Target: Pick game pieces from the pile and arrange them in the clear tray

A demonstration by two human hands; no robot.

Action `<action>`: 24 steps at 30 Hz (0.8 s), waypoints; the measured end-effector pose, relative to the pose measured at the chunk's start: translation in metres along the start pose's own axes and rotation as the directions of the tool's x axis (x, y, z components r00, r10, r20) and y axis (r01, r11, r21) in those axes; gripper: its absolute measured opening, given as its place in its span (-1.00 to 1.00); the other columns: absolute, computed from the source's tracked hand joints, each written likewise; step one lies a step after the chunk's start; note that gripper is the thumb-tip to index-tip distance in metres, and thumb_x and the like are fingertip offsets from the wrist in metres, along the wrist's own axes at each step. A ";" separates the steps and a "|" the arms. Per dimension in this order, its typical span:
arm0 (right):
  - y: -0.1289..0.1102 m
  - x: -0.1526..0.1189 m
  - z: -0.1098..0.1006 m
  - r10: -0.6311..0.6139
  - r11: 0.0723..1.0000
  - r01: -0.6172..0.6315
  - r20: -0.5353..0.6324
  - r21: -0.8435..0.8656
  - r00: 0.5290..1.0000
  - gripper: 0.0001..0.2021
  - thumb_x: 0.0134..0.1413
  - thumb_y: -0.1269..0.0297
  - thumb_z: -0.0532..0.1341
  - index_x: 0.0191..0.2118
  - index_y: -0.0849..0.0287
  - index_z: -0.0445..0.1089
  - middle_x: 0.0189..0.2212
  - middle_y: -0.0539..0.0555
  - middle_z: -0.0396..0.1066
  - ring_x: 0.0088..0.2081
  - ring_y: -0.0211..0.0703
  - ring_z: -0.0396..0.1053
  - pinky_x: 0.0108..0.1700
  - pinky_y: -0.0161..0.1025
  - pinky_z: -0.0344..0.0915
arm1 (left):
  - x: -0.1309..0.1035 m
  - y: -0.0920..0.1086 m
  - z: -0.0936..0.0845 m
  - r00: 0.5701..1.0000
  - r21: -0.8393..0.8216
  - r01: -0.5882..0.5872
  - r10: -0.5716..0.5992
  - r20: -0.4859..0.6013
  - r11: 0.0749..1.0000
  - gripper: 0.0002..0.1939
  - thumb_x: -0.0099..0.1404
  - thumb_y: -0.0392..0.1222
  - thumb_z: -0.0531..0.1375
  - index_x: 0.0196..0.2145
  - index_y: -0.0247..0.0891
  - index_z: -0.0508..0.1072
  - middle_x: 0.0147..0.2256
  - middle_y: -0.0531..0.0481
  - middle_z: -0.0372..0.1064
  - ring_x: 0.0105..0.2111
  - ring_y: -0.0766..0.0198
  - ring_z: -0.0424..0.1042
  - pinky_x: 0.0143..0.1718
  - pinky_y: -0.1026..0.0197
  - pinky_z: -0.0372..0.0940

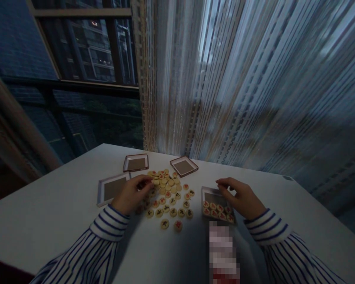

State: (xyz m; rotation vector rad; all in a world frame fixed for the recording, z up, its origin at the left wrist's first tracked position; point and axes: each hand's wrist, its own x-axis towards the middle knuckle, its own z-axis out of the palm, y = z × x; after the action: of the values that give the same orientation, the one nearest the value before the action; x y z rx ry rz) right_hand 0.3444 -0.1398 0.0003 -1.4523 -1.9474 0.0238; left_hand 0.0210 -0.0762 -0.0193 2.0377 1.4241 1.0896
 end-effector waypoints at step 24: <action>-0.029 0.076 0.076 -0.074 0.984 0.122 0.332 -0.127 0.941 -0.72 -0.01 0.37 0.09 -0.15 0.21 0.39 -0.31 0.11 0.45 -0.26 -0.14 0.37 -0.16 -0.20 0.25 | 0.072 -0.019 0.036 0.980 0.451 -0.083 -0.010 0.199 0.889 -0.59 0.14 -0.08 0.10 -0.06 -0.27 0.37 -0.15 -0.15 0.44 -0.15 0.09 0.40 -0.17 0.18 0.23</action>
State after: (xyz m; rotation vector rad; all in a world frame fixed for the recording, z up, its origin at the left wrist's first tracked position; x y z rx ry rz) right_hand 0.2699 -0.0576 -0.0071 -1.5187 -2.3312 0.0833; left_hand 0.0503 0.0005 -0.0281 2.4213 1.6597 0.5714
